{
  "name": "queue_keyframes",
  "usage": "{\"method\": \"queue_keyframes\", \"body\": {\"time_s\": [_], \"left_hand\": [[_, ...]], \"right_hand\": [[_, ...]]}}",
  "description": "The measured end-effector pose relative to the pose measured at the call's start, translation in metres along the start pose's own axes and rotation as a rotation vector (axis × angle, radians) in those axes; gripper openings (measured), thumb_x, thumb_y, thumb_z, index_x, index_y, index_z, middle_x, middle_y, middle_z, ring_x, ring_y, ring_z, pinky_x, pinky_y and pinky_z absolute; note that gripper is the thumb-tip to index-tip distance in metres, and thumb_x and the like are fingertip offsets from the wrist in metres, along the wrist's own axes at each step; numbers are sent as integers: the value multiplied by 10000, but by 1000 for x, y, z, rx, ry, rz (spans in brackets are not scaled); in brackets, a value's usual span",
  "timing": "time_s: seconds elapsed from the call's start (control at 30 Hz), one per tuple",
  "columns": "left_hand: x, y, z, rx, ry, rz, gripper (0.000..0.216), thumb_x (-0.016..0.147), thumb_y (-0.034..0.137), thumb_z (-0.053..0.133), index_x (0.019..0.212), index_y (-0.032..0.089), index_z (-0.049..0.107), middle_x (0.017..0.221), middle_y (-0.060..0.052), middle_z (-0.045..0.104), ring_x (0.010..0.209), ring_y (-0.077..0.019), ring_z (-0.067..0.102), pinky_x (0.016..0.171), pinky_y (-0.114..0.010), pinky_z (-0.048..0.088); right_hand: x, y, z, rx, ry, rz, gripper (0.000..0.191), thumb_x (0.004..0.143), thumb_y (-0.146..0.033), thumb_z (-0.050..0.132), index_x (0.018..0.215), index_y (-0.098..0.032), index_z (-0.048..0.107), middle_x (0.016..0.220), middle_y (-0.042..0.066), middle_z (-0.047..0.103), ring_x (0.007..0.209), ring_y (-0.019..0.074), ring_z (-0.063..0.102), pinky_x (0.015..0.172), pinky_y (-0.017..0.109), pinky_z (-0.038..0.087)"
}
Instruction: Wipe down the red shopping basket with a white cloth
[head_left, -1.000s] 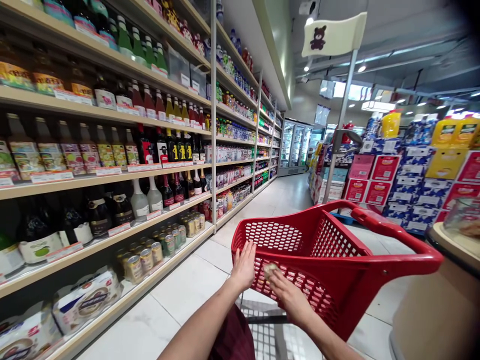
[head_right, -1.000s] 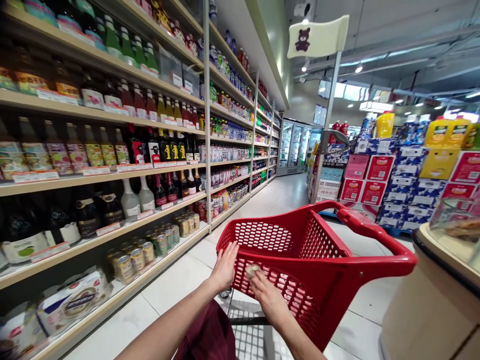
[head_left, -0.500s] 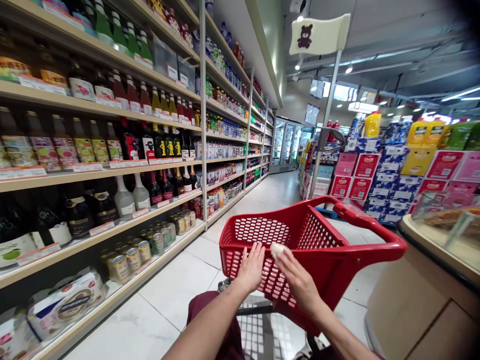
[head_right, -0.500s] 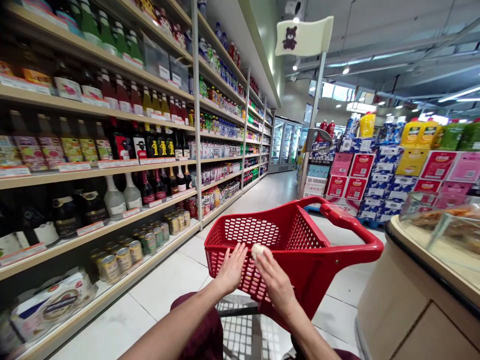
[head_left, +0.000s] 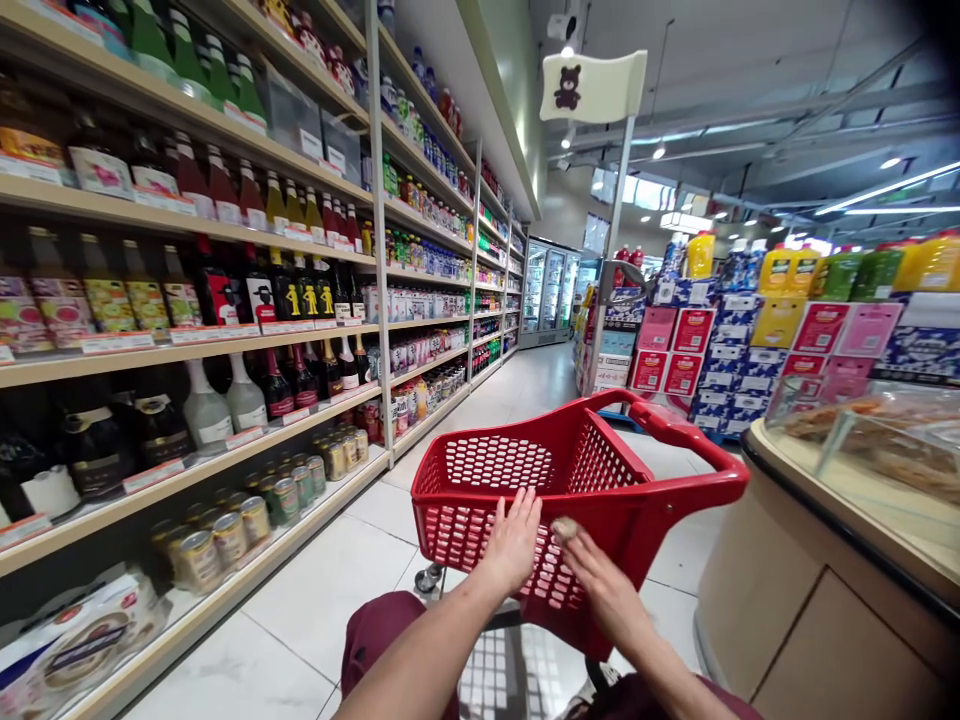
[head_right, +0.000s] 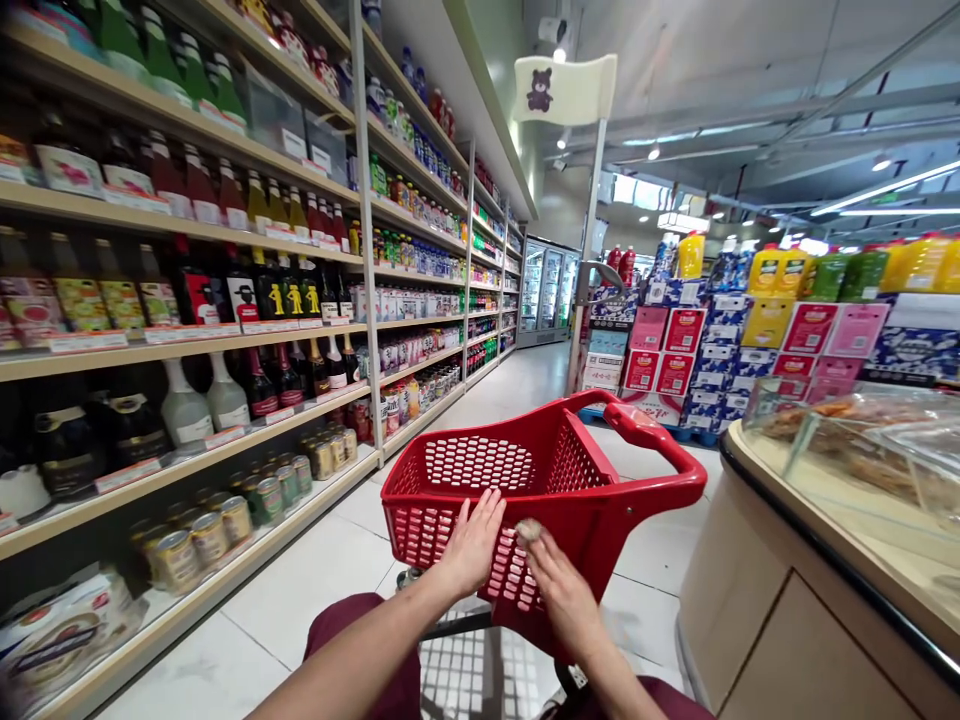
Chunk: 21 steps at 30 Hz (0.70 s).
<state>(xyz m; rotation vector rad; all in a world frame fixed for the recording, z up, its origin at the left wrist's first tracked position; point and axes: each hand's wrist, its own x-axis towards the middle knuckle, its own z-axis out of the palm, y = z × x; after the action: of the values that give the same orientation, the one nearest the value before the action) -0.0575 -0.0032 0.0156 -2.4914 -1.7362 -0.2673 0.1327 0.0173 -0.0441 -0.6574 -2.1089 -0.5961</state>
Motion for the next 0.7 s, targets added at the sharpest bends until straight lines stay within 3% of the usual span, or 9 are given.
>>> {"method": "queue_keyframes", "body": {"time_s": [0.07, 0.2, 0.37, 0.57, 0.7], "left_hand": [[4, 5, -1, -5, 3, 29, 632, 751, 63, 262, 1368, 106, 129, 1457, -84, 105, 1328, -169, 4, 1075, -434, 97], [14, 16, -4, 17, -2, 55, 667, 725, 52, 282, 1368, 103, 112, 1460, -86, 72, 1327, -174, -17, 1073, -450, 86], [21, 32, -7, 14, 16, 136, 700, 697, 62, 319, 1365, 96, 111, 1461, -89, 53, 1327, -182, -35, 1074, -448, 90], [28, 50, -12, -6, 22, 153, 686, 704, 48, 296, 1364, 93, 111, 1460, -95, 71, 1328, -182, -19, 1077, -447, 89], [29, 57, -16, -4, 0, 200, 724, 687, 84, 339, 1363, 83, 81, 1460, -101, 29, 1326, -190, -46, 1074, -456, 97]], "right_hand": [[-5, 3, -4, 17, -17, -4, 418, 846, -89, 343, 1213, -227, 485, 1276, -1, 480, 1244, 124, 311, 1022, 258, 347], [0, 18, -19, -24, 33, 110, 443, 833, -62, 328, 1229, -201, 471, 1299, 26, 450, 1260, 192, 284, 1043, 387, 321], [-8, 30, -31, -72, 14, 14, 450, 820, -35, 322, 1184, -213, 517, 1237, 2, 518, 1243, 125, 308, 1009, 250, 362], [-9, 47, -59, -125, 81, 172, 441, 834, -75, 339, 1232, -213, 469, 1286, 26, 466, 1247, 194, 314, 1022, 388, 354], [-26, 44, -55, -98, -9, 100, 497, 810, -25, 299, 1203, -256, 499, 1226, -10, 530, 1221, 141, 358, 981, 283, 406]]}}
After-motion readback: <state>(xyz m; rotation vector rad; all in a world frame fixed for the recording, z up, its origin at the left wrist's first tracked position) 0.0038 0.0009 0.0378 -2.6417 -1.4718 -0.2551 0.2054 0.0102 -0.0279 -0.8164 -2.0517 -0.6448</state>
